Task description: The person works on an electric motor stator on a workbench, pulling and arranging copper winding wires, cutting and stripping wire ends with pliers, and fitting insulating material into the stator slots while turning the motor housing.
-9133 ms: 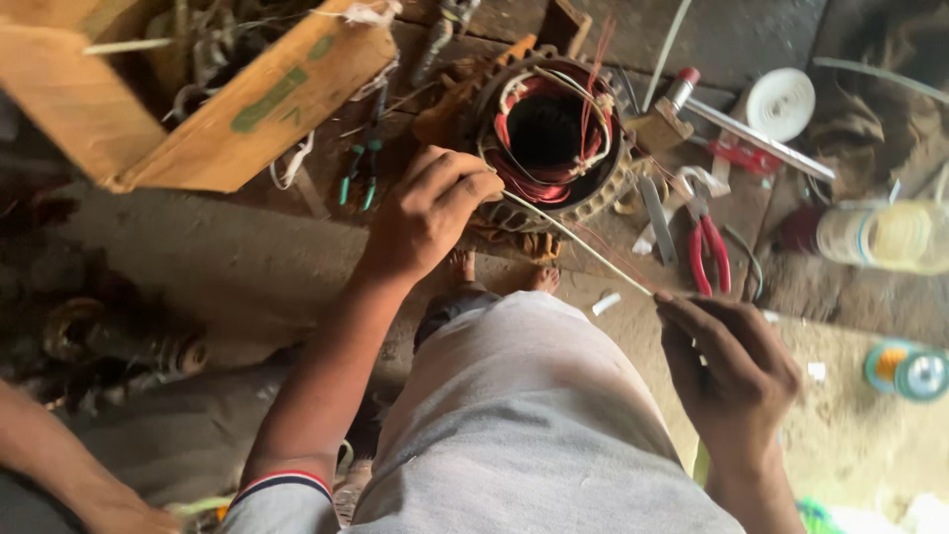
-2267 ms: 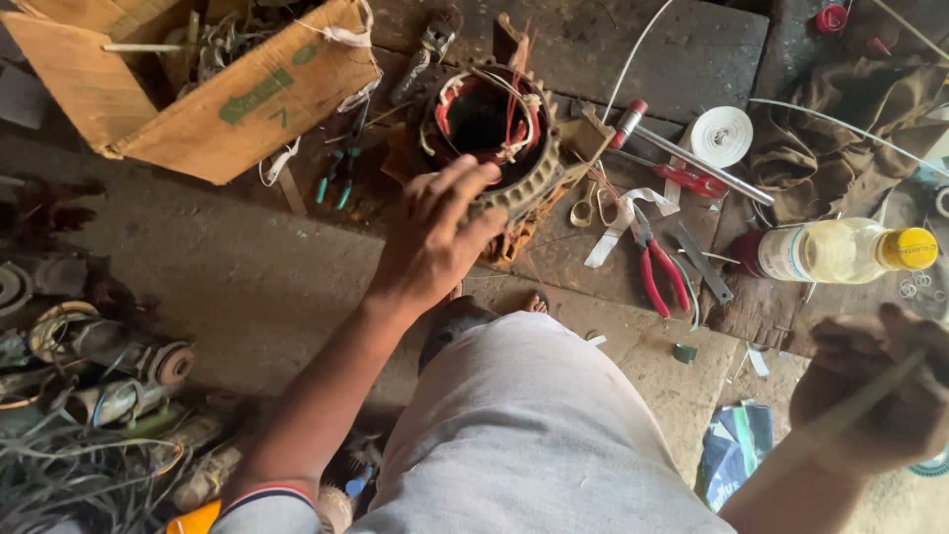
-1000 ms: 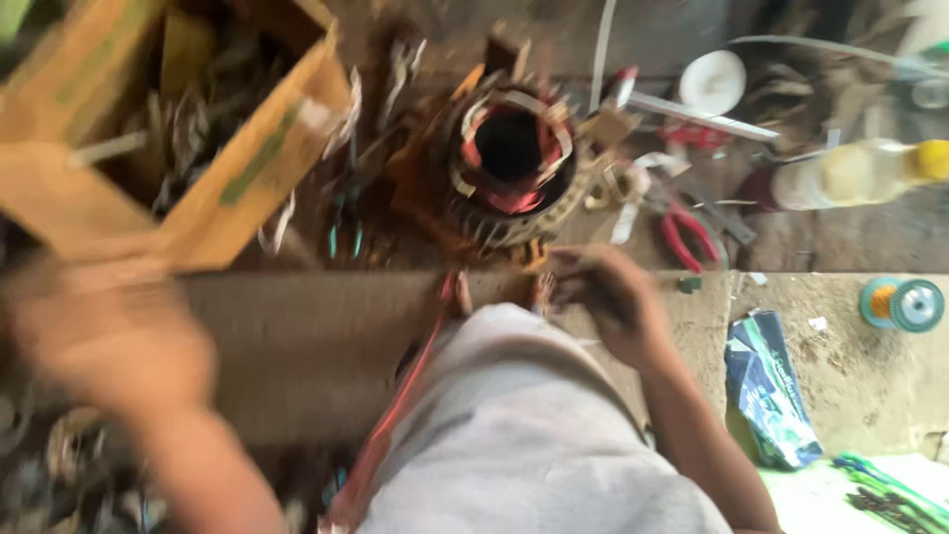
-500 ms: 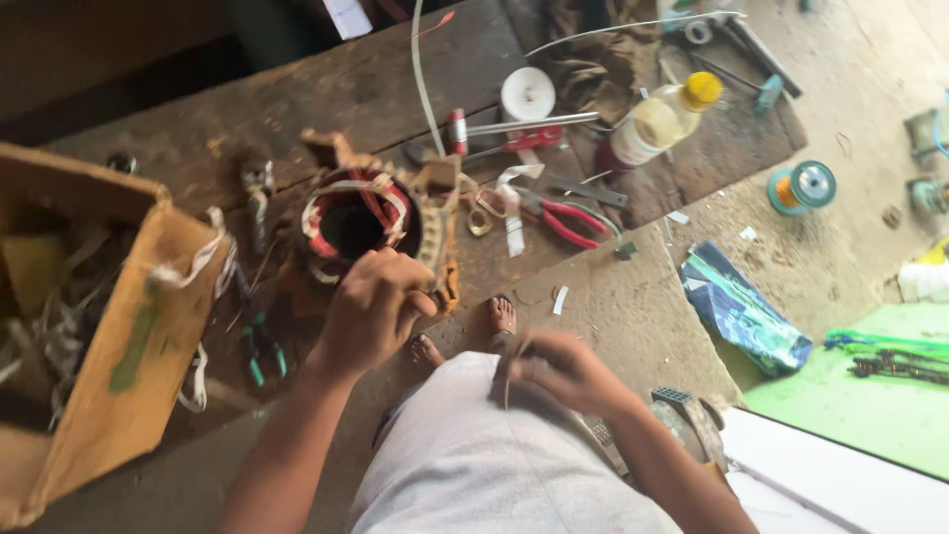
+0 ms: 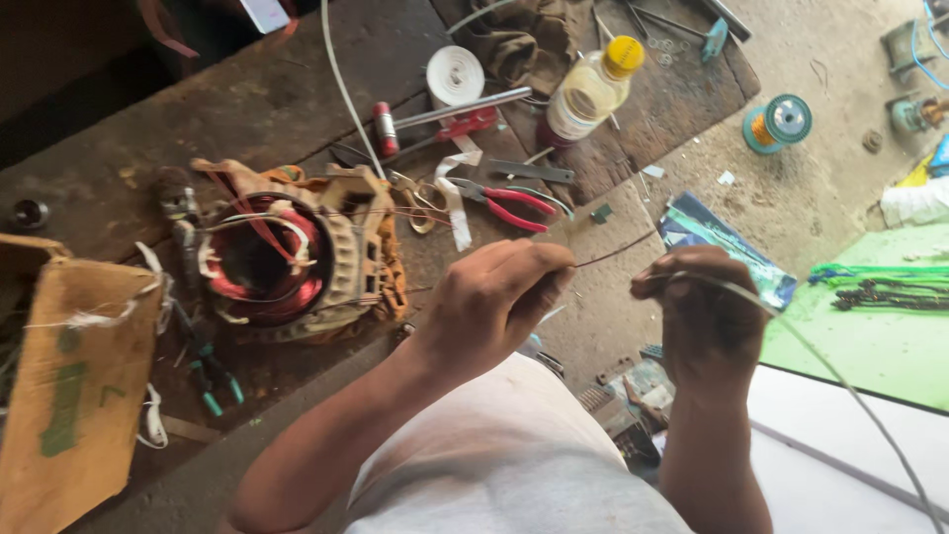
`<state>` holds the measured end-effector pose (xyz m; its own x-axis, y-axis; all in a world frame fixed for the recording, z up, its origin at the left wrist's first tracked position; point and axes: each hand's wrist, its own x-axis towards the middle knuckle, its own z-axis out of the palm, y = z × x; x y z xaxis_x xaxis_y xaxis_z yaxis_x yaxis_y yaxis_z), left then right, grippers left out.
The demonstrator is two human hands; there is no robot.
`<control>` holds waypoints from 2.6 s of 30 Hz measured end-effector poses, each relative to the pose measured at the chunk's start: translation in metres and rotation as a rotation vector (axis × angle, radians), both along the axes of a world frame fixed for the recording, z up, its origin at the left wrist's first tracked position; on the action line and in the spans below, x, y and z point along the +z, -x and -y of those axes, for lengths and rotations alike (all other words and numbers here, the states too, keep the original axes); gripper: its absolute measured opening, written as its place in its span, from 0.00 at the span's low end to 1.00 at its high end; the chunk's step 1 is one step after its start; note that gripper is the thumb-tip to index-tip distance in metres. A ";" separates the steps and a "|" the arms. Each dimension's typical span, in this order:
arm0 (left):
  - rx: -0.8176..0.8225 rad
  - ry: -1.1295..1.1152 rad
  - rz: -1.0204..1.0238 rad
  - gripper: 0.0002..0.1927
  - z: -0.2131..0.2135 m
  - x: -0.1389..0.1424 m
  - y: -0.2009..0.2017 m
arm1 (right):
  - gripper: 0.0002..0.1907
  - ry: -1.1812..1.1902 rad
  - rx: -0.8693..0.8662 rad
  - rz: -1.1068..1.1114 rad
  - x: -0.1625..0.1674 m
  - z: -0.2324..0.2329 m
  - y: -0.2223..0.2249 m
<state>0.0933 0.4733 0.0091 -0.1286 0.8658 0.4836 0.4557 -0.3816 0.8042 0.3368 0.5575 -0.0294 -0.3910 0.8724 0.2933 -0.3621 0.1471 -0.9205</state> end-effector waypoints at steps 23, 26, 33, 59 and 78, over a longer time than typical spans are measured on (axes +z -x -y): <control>0.091 0.071 -0.140 0.06 -0.030 0.031 -0.042 | 0.10 0.038 -0.014 -0.136 0.032 -0.033 0.013; 0.083 0.088 -0.138 0.06 -0.031 0.031 -0.042 | 0.10 0.045 0.012 -0.148 0.029 -0.035 0.011; 0.079 0.086 -0.136 0.06 -0.032 0.030 -0.042 | 0.08 0.102 0.054 -0.187 0.023 -0.036 0.011; 0.072 0.091 -0.166 0.07 -0.032 0.028 -0.043 | 0.10 0.193 -0.001 -0.206 0.033 -0.035 0.012; 0.057 0.105 -0.164 0.08 -0.030 0.028 -0.044 | 0.12 0.209 -0.025 -0.184 0.034 -0.031 0.011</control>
